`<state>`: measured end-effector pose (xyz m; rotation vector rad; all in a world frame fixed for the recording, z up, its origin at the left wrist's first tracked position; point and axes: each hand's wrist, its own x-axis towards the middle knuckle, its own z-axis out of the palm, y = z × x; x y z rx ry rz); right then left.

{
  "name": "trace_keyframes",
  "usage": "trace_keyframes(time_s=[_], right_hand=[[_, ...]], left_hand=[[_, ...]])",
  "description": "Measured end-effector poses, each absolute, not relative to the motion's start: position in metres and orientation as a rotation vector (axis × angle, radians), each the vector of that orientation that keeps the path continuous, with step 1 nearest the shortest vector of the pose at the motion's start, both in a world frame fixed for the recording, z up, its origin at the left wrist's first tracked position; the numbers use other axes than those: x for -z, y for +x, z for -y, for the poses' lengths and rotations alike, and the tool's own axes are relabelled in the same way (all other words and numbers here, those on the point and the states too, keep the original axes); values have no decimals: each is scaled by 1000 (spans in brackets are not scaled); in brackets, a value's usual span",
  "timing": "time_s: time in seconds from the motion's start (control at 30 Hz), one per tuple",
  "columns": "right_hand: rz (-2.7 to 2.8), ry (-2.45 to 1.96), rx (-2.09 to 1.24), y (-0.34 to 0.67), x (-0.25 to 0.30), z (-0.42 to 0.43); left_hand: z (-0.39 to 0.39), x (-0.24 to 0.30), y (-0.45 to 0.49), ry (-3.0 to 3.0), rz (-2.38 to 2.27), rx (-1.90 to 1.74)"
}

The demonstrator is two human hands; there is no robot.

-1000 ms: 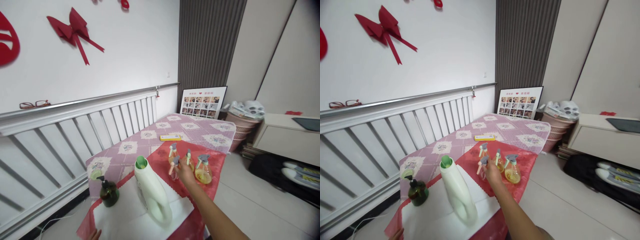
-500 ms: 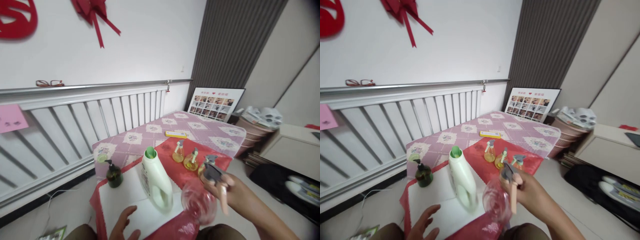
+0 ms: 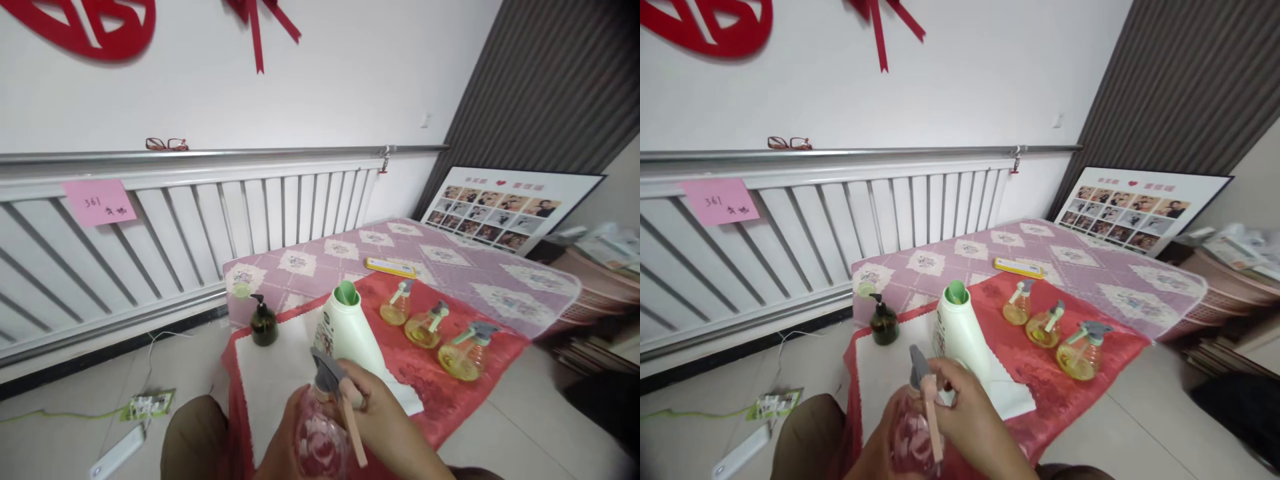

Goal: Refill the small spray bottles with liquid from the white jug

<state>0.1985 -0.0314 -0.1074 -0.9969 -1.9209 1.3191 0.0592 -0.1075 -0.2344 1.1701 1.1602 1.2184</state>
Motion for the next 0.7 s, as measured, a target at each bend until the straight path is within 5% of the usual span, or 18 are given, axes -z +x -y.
trace_keyframes(time_s=[0.7], right_hand=[[1476,-1061,-1424,149,161,47]], left_hand=[[119,263,37,1232,-1499,-1355]])
